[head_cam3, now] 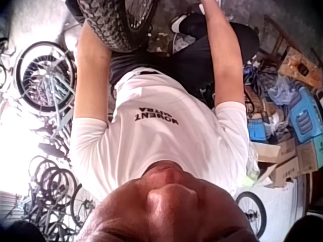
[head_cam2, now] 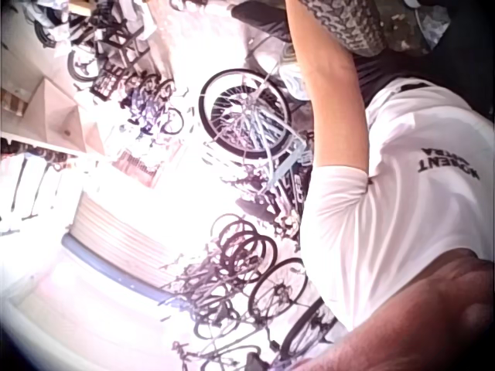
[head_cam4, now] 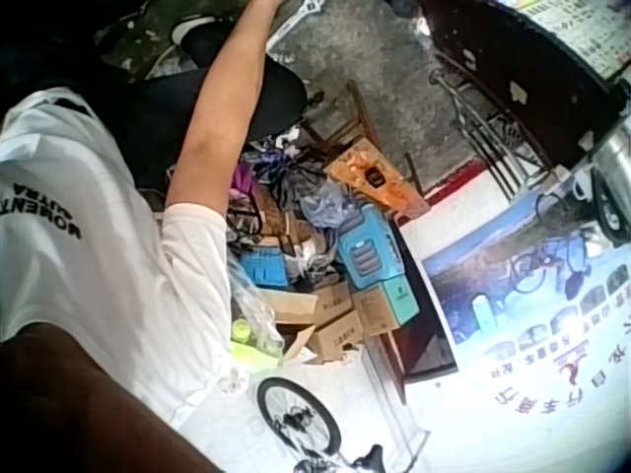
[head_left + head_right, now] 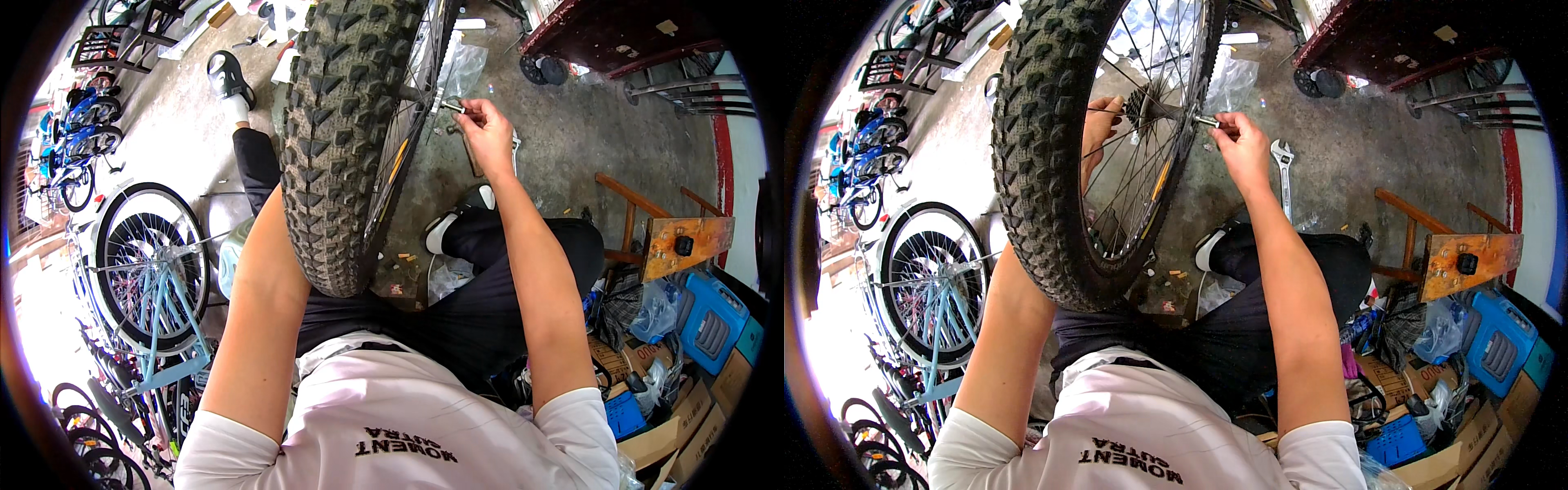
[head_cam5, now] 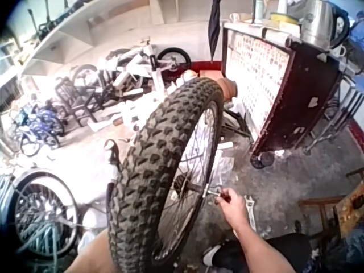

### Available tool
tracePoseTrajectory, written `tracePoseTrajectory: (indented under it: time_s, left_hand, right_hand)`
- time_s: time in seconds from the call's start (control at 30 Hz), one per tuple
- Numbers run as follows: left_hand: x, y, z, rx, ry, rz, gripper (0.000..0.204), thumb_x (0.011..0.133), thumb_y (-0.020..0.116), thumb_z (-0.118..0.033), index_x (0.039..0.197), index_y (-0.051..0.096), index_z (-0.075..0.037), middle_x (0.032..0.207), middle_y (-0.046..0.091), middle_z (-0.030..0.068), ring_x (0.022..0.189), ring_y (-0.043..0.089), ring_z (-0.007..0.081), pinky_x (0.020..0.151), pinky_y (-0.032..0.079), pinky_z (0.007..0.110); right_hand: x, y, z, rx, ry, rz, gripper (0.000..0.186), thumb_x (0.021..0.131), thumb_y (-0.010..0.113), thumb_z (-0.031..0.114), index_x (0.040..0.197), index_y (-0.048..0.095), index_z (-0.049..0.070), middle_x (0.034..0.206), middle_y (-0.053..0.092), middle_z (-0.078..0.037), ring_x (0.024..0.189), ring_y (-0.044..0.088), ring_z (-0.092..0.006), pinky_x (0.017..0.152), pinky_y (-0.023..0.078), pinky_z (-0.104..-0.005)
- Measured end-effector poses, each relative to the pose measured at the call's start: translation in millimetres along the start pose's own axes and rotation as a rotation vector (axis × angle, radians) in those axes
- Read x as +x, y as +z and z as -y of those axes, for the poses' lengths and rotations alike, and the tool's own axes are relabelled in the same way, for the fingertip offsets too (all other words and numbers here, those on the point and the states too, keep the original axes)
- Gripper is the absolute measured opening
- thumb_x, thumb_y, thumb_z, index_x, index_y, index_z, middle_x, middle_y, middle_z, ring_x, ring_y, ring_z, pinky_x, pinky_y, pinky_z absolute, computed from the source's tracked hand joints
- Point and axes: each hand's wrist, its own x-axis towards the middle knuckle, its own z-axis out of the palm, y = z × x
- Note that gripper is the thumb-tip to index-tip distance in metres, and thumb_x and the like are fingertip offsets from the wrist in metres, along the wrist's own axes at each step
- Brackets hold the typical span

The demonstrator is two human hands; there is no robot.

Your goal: The person sits on the floor and works on a bicycle wheel, using a small tool to turn components on the hub and then using a pair of pliers to adjust the spokes.

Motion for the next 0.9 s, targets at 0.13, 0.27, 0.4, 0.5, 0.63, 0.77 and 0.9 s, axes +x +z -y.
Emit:
tracePoseTrajectory:
  time_s: [0.13,0.27,0.4,0.5,0.63,0.77,0.9]
  left_hand:
    - [5,7,-2,0.001,0.002,0.012,0.03,0.095,0.066,-0.033,0.106,0.07,-0.004,0.088,0.065,0.0012,0.08,0.057,0.0129,0.07,0.045,0.03]
    - [2,1,-2,0.005,0.006,0.003,0.03,0.095,0.066,-0.033,0.106,0.07,-0.004,0.088,0.064,0.0012,0.079,0.057,0.0129,0.07,0.045,0.03]
    - [2,1,-2,0.007,0.004,0.006,0.03,0.095,0.066,-0.033,0.106,0.07,-0.004,0.088,0.064,0.0012,0.079,0.057,0.0129,0.07,0.045,0.03]
    - [4,3,-5,0.007,0.007,0.012,0.03,0.095,0.065,-0.033,0.106,0.07,-0.004,0.087,0.064,0.0012,0.079,0.057,0.0129,0.069,0.045,0.03]
    - [2,2,-3,0.005,0.008,0.014,0.03,0.095,0.065,-0.033,0.105,0.069,-0.004,0.087,0.064,0.0012,0.079,0.057,0.0129,0.069,0.045,0.03]
    - [4,0,-2,0.003,0.009,0.003,0.03,0.095,0.065,-0.033,0.105,0.069,-0.004,0.087,0.064,0.0012,0.079,0.057,0.0129,0.069,0.045,0.03]
    - [6,4,-4,-0.003,0.011,0.011,0.03,0.095,0.065,-0.033,0.105,0.069,-0.004,0.087,0.064,0.0012,0.078,0.057,0.0129,0.069,0.044,0.03]
  right_hand:
    - [2,-1,-8,0.065,-0.003,-0.008,0.019,0.087,0.074,0.01,0.103,0.069,0.0,0.089,0.073,-0.006,0.078,0.068,-0.0131,0.073,0.054,-0.0284]
    - [6,0,-17,0.201,0.096,0.096,0.021,0.092,0.071,0.016,0.099,0.069,-0.004,0.084,0.071,-0.007,0.073,0.067,-0.0132,0.07,0.054,-0.0281]
    - [4,0,-6,0.317,0.19,0.169,0.034,0.097,0.065,0.028,0.095,0.068,-0.006,0.079,0.069,-0.008,0.069,0.065,-0.014,0.066,0.053,-0.029]
    - [6,-1,-4,0.316,0.245,0.203,0.042,0.1,0.06,0.037,0.093,0.067,-0.004,0.078,0.067,-0.008,0.066,0.063,-0.0141,0.064,0.053,-0.0293]
    - [7,0,-1,0.298,0.363,0.233,0.051,0.102,0.053,0.046,0.086,0.063,-0.001,0.07,0.061,-0.006,0.058,0.058,-0.0136,0.055,0.048,-0.0296]
    - [8,3,6,0.285,0.4,0.242,0.053,0.102,0.051,0.048,0.079,0.06,0.001,0.063,0.056,-0.005,0.053,0.052,-0.0136,0.049,0.043,-0.0295]
    - [10,1,2,0.365,0.487,0.258,0.058,0.101,0.048,0.052,0.074,0.06,0.003,0.059,0.054,-0.005,0.048,0.049,-0.0153,0.045,0.04,-0.0321]
